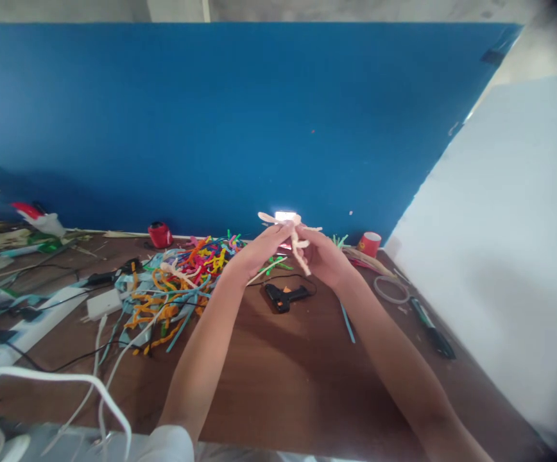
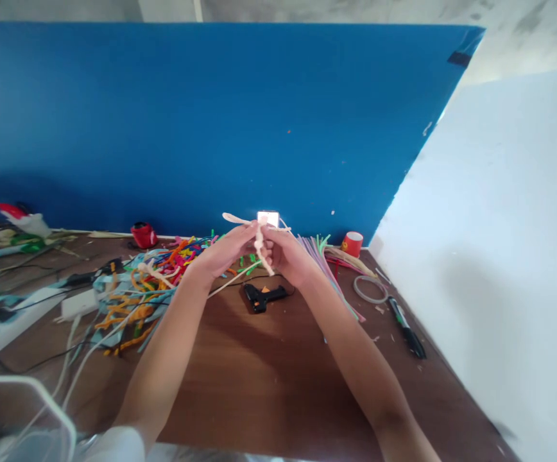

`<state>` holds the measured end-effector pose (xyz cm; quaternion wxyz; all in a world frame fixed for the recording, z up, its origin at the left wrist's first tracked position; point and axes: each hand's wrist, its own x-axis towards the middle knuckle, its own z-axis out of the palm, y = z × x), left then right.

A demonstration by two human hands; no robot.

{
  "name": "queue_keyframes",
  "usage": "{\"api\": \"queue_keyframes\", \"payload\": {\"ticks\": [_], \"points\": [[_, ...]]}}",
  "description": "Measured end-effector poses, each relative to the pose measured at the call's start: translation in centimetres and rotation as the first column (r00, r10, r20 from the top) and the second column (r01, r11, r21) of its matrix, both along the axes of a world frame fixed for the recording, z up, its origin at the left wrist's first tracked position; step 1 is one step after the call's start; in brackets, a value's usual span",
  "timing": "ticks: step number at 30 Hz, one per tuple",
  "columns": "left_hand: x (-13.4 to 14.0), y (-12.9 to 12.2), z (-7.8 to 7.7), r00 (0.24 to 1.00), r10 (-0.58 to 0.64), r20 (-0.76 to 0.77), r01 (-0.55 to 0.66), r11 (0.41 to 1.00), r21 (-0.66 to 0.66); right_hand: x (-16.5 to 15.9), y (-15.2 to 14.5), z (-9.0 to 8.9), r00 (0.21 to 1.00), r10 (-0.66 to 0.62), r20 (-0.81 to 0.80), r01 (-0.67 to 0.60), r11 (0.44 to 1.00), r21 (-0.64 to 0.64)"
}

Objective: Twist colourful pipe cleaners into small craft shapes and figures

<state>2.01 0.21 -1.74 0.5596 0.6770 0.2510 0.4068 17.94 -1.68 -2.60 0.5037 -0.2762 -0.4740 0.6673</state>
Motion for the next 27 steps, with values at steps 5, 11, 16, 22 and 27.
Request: {"api": "queue_keyframes", "payload": {"ticks": [5,11,16,22,27], "points": [[0.2,-0.6,0.5,1.000,-0.005,0.024,0.005,1.000,-0.006,-0.4,-0.5,-0.1,0.984,-0.045,0.172,0.028,0.995,0.099],[-0.1,-0.8,1.5,0.986,0.165,0.030,-0.167,0.983,0.079,-0.4,-1.3,0.2,0.858,-0.360,0.366,0.232,0.908,0.349],[-0.4,-0.3,1.3,0.985,0.164,0.053,-0.169,0.979,0.118,-0.8,-3.0,0.9,0.723,-0.669,0.173,0.449,0.645,0.618],[-0.3,0.1,0.9,0.991,0.102,0.092,-0.116,0.980,0.163,-1.1,-3.8,1.2,0.716,-0.682,0.147,0.425,0.593,0.684],[-0.3,0.4,0.5,0.989,0.129,0.077,-0.142,0.970,0.198,-1.1,-3.4,0.7,0.739,-0.654,0.161,0.376,0.598,0.708]]}}
